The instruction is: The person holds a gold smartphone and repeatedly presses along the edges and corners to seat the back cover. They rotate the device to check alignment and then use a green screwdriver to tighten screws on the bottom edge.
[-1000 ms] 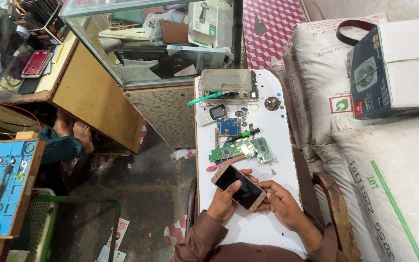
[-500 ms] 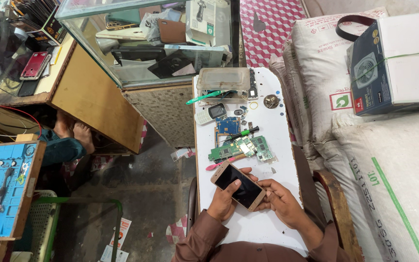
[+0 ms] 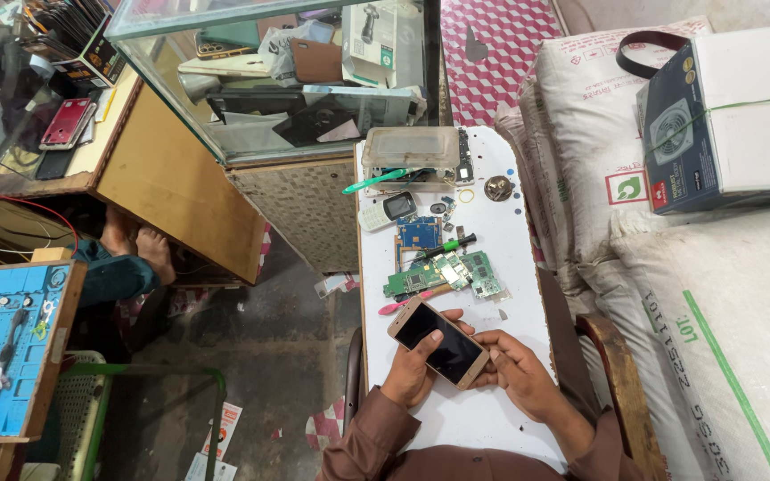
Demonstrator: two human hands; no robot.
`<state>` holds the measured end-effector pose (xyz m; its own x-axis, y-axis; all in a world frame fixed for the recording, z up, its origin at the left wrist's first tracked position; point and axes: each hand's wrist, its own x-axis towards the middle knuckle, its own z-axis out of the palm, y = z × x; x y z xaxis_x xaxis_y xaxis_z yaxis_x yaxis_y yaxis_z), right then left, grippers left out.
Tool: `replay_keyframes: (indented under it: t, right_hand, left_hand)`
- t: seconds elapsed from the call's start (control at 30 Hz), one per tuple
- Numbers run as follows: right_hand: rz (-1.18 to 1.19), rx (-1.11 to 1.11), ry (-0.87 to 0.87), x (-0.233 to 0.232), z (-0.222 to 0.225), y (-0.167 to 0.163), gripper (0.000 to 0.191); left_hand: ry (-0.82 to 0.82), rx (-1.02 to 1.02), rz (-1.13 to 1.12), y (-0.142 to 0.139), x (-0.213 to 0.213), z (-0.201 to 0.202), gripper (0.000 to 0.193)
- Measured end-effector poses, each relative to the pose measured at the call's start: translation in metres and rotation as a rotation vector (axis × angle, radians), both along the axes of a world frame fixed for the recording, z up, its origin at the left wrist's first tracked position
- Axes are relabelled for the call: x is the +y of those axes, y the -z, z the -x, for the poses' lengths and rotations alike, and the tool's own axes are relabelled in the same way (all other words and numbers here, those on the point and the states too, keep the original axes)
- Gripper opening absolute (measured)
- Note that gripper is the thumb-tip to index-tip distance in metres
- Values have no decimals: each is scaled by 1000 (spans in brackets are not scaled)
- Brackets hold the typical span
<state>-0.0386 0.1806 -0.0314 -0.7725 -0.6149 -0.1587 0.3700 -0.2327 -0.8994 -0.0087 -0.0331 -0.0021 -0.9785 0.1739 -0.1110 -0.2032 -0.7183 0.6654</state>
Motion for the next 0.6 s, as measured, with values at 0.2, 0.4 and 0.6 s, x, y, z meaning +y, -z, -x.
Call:
replay_keyframes:
  t: [0.2,0.4,0.6]
  right_hand:
    - [0,-12,0,0,0,-1,36]
    - [-20,-3,-9,0,2,-2,35]
    - [23,18,-17,1,1,0,34]
  left_hand:
    - [2,-7,5,0,0,0,58]
    - [13,14,-12,-1,-1,2,59]
    - [13,17,-11,0,0,0,60]
